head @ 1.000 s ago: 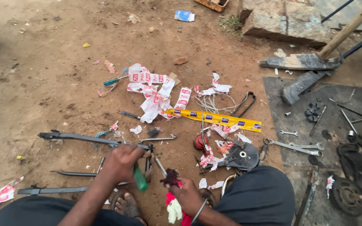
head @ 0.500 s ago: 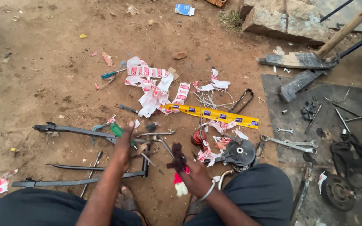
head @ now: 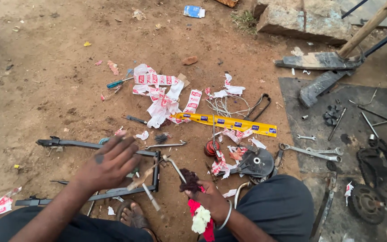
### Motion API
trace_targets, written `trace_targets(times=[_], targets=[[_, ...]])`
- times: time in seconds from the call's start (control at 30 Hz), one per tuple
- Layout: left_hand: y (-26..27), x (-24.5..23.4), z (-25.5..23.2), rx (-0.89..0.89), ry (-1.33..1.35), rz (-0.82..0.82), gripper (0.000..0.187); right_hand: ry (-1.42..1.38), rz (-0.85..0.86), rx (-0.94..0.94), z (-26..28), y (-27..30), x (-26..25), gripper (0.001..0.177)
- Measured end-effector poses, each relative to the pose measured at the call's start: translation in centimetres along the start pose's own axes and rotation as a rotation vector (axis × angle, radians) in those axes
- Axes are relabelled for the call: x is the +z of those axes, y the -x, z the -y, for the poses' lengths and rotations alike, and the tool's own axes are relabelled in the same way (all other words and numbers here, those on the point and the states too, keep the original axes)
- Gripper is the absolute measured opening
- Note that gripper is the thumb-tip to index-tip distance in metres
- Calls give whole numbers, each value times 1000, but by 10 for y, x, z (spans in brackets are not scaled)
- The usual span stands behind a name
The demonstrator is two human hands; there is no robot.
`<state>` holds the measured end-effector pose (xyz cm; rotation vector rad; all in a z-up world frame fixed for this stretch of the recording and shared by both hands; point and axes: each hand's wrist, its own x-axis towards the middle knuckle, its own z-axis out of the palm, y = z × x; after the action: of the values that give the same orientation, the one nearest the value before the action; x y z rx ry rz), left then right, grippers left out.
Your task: Maintain and repair a motorcycle shock absorber and swingarm assembly using hand tools.
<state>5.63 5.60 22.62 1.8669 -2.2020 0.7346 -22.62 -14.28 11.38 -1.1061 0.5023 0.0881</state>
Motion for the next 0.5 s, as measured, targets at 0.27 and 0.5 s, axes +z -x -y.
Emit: trace_targets(times=[0.27,0.5], targets=[[0,56,6,-54,154,105,25,33,-117,-56,-18,-6,8,23],[41,164,-40,-571,507,-337,45,340,-200,-271,-2,-18,4,20]])
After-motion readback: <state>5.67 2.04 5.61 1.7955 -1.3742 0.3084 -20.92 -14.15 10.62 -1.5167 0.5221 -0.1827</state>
